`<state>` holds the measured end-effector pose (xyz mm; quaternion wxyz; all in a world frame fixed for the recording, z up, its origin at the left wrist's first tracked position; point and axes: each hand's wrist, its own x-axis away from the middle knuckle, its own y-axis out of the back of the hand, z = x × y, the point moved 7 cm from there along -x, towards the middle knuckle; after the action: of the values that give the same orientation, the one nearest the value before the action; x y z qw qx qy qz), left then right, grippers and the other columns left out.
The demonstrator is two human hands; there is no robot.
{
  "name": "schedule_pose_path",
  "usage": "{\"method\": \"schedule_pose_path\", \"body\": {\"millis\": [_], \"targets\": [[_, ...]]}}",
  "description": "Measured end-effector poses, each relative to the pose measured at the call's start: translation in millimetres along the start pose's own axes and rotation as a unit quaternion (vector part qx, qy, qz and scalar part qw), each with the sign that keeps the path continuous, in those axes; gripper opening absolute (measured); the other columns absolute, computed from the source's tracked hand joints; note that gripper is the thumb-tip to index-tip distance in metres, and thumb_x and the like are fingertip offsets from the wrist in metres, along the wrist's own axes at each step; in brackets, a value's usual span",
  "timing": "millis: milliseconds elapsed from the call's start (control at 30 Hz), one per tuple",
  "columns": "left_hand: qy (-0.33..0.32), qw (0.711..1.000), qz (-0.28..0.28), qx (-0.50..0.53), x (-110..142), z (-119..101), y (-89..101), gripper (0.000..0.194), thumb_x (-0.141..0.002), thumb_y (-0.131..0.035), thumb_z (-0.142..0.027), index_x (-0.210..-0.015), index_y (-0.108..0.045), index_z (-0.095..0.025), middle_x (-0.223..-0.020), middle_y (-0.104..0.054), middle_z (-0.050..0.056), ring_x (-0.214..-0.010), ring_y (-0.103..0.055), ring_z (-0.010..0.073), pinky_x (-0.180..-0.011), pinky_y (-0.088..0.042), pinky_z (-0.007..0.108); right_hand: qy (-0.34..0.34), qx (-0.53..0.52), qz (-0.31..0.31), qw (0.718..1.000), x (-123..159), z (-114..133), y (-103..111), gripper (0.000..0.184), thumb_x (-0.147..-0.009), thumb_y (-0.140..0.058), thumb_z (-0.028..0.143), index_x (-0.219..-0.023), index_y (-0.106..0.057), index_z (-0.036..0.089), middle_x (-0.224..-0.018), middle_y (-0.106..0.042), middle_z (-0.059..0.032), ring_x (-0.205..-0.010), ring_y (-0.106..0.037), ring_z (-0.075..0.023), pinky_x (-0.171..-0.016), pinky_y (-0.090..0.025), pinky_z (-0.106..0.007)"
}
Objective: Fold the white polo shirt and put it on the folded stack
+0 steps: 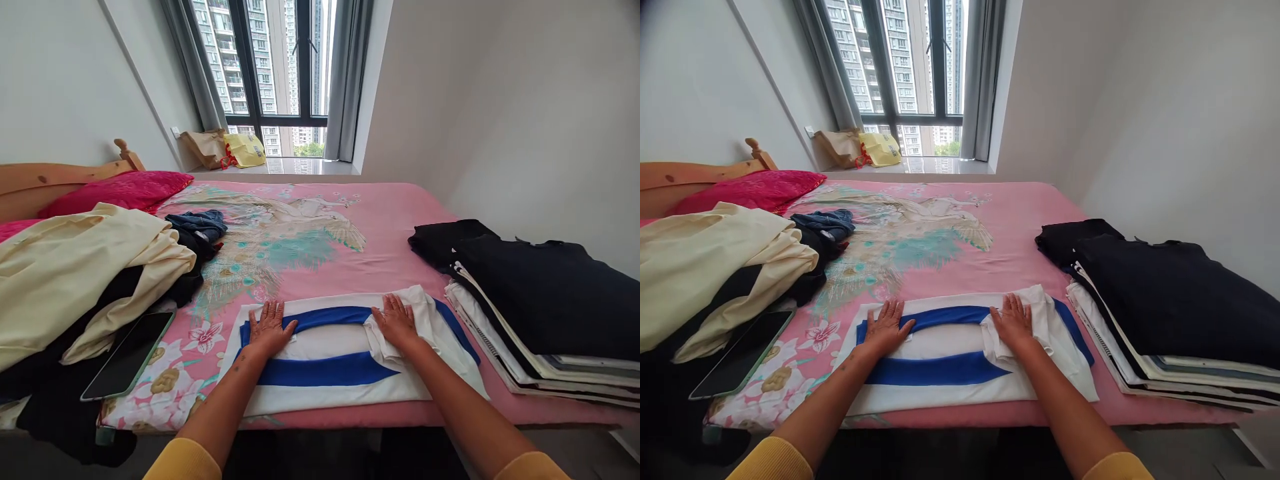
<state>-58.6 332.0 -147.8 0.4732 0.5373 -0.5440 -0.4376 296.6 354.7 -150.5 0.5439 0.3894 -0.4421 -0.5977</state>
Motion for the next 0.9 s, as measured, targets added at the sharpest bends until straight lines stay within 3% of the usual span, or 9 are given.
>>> {"method": "schedule_pose_path", "body": {"millis": [100,233,300,367,467,533,600,767,900], "targets": [[-0.015,1.000,0.008,0.004,-4,-22,6.7,0.065,-0.086,-0.037,-0.048,-0.143,-0.028,-0.019,-0.153,-0.018,0.014,-0.141,-0.011,0.0302,-0.107,0.002,0.063,0.002,-0.013,0.013,1.000,0,25,5,0.059,-0.093,-0.027,0.044,-0.141,-0.032,0.009,-0.149,-0.027,-0.0152,-0.139,-0.015,-0.0275,-0.111,-0.003,-0.053],[-0.165,0.985,-0.007,0.043,-7,-85,11.3,0.053,-0.091,-0.029,-0.042,-0.142,-0.032,-0.026,-0.154,-0.018,0.004,-0.142,-0.012,0.0218,-0.112,-0.002,0.054,0.153,-0.065,0.047,0.985,2,98,-2,0.056,-0.094,-0.022,0.043,-0.143,-0.030,0.016,-0.150,-0.027,-0.0058,-0.140,-0.017,-0.0196,-0.114,-0.009,-0.040],[-0.167,0.985,0.022,0.050,-9,-90,4.7,0.054,-0.091,-0.027,-0.049,-0.140,-0.035,-0.030,-0.153,-0.021,0.003,-0.142,-0.014,0.0233,-0.111,-0.002,0.056,0.183,-0.075,0.085,0.977,1,105,-11,0.058,-0.094,-0.020,0.046,-0.143,-0.031,0.016,-0.149,-0.029,-0.0072,-0.139,-0.020,-0.0212,-0.113,-0.011,-0.042],[-0.119,0.991,0.049,0.038,-12,-68,-1.9,0.059,-0.089,-0.027,-0.056,-0.141,-0.033,-0.029,-0.153,-0.022,0.004,-0.141,-0.015,0.0260,-0.110,-0.001,0.059,0.137,-0.042,0.087,0.986,-8,76,-14,0.059,-0.094,-0.021,0.047,-0.142,-0.032,0.015,-0.149,-0.029,-0.0094,-0.139,-0.020,-0.0231,-0.113,-0.008,-0.046],[-0.042,0.998,0.044,-0.005,-13,-13,-1.3,0.068,-0.087,-0.026,-0.059,-0.144,-0.027,-0.022,-0.152,-0.021,0.008,-0.141,-0.014,0.0272,-0.109,0.002,0.060,0.029,0.040,0.005,0.999,-23,-2,-1,0.062,-0.093,-0.023,0.046,-0.141,-0.032,0.010,-0.150,-0.026,-0.0131,-0.139,-0.016,-0.0265,-0.111,0.001,-0.051],[-0.012,0.999,0.027,-0.033,-11,18,2.5,0.071,-0.087,-0.025,-0.060,-0.145,-0.023,-0.020,-0.153,-0.020,0.008,-0.142,-0.014,0.0260,-0.110,0.003,0.058,-0.024,0.078,-0.028,0.996,-30,-47,6,0.068,-0.092,-0.021,0.051,-0.142,-0.029,0.005,-0.150,-0.024,-0.0154,-0.140,-0.013,-0.0278,-0.112,-0.001,-0.050],[0.005,0.998,0.014,-0.054,-9,34,4.8,0.073,-0.086,-0.024,-0.060,-0.146,-0.020,-0.018,-0.153,-0.018,0.008,-0.142,-0.013,0.0245,-0.111,0.003,0.056,-0.048,0.105,-0.040,0.992,-33,-72,8,0.072,-0.092,-0.019,0.053,-0.143,-0.027,0.003,-0.150,-0.023,-0.0152,-0.140,-0.012,-0.0272,-0.113,-0.005,-0.046],[0.011,0.998,0.004,-0.069,-6,34,3.0,0.074,-0.086,-0.023,-0.060,-0.146,-0.019,-0.017,-0.153,-0.018,0.006,-0.142,-0.012,0.0232,-0.112,0.002,0.054,-0.063,0.132,-0.043,0.988,-32,-74,3,0.079,-0.089,-0.016,0.059,-0.144,-0.024,0.004,-0.151,-0.021,-0.0131,-0.140,-0.010,-0.0255,-0.113,-0.006,-0.044],[0.013,0.998,0.009,-0.061,-3,29,6.4,0.074,-0.087,-0.024,-0.060,-0.146,-0.019,-0.016,-0.153,-0.019,0.008,-0.142,-0.012,0.0233,-0.112,0.002,0.054,-0.064,0.129,0.000,0.990,-30,-68,8,0.093,-0.081,-0.025,0.072,-0.146,-0.020,0.005,-0.152,-0.018,-0.0128,-0.141,-0.007,-0.0261,-0.114,-0.005,-0.044]]}}
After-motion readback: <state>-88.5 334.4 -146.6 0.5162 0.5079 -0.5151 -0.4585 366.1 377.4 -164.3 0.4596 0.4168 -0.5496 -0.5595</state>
